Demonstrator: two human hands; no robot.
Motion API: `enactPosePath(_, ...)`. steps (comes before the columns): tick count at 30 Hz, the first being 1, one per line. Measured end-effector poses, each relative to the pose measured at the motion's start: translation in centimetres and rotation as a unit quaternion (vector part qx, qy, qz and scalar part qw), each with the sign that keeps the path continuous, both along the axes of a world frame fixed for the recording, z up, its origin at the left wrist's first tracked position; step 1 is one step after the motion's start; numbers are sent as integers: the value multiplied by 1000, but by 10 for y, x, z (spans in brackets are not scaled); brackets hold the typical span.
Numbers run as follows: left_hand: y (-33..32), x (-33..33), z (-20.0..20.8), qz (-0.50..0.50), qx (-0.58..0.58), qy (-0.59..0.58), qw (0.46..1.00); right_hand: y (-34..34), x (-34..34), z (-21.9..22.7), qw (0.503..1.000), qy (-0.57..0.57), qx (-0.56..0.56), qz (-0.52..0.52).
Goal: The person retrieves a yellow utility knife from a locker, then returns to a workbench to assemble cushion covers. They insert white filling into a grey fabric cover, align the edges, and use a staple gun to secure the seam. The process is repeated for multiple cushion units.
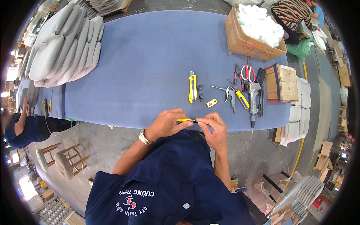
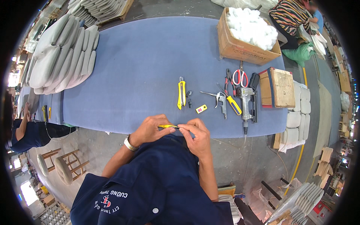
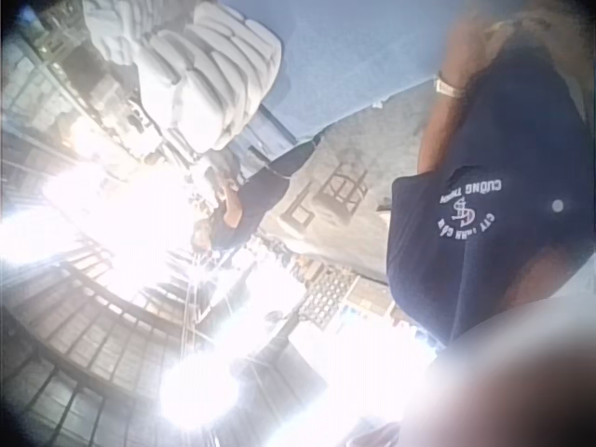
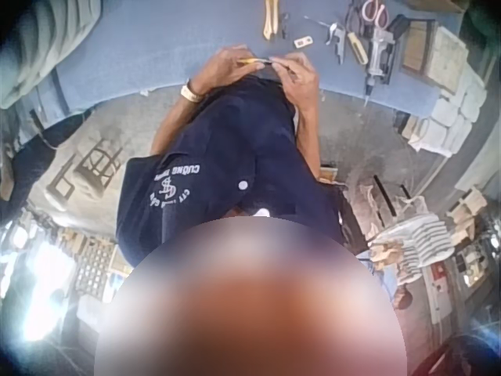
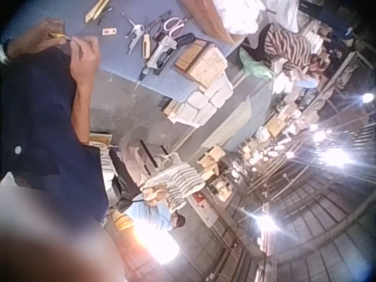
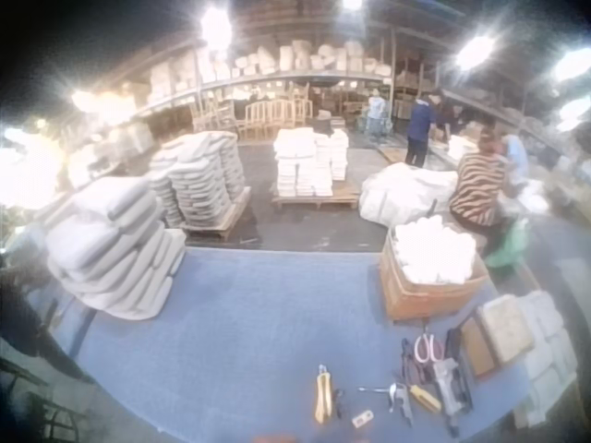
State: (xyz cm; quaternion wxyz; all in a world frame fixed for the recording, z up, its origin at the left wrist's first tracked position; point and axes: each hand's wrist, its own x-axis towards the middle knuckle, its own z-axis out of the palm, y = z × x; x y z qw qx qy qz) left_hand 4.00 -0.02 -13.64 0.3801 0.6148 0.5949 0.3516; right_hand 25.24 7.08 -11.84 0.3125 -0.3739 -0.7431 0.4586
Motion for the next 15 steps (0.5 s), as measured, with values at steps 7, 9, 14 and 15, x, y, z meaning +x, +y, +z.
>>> enactPosePath(7, 7, -1, 6, -12, 16, -8, 1000, 3, -5, -4, 997, 11, 76, -8)
enactPosePath(9, 7, 1, 8, -12, 14, -11, 1000, 1, -4, -6, 997, 12, 70, -11)
enactPosePath(14, 7, 1, 8, -11, 33, -7, 999, -1, -1, -6, 999, 15, 46, -13)
enactPosePath(15, 6, 0, 8, -9, 26, -5, 1000, -1, -1, -4, 999, 17, 44, -9)
